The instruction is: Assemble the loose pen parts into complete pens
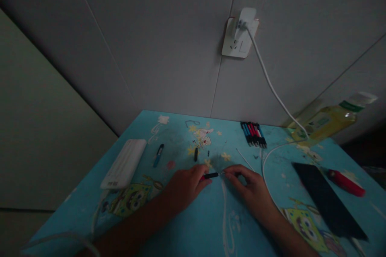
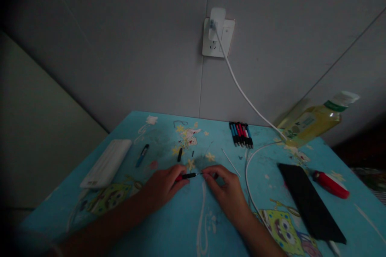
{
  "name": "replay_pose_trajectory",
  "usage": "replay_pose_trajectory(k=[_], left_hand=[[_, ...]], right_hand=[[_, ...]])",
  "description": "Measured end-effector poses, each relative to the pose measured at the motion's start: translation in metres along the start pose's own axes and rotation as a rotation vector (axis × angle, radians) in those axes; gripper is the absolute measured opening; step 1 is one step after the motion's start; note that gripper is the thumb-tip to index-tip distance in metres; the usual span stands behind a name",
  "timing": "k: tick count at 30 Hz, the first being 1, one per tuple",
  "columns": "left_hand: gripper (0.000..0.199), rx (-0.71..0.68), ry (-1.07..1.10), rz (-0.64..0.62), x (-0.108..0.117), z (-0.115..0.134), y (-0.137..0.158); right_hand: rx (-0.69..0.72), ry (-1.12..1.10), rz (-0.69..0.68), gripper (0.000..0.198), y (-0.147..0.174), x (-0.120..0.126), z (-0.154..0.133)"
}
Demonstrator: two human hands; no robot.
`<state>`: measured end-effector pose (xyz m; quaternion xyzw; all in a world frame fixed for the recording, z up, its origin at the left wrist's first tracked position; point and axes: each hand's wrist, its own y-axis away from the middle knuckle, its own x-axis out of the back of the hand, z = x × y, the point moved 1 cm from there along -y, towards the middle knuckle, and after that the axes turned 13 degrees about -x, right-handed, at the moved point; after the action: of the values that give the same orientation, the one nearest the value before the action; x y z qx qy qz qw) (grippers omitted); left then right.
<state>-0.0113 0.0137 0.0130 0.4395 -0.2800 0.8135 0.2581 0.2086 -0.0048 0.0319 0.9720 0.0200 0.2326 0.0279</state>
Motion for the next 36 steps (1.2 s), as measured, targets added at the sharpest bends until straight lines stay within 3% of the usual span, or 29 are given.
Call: replay_pose_trajectory(k=[3,16,25,36], left_hand=[[0.019,-0.023,-0.006,-0.022,0.002,0.003,0.0],[0.035,-0.105,-0.105,-0.031,0.003,0.001,0.001],[0.021,-0.121,-0.068,-0.09,0.002,0.003,0.001],[0.025,-0.205,-0.152,-0.048,0.002,0.003,0.002]], right_hand=[[-0.006,-0.003,-0.009,0.015,0.001,0.002,-0.004],[0.041,0.008,-0.063,0.013,0.003,-0.003,-0.003],[0.164,0.062,-0.072,0.01,0.005,-0.009,0.001],[0.2,0.261,-0.108,0.017,0.005,-0.011,0.004]])
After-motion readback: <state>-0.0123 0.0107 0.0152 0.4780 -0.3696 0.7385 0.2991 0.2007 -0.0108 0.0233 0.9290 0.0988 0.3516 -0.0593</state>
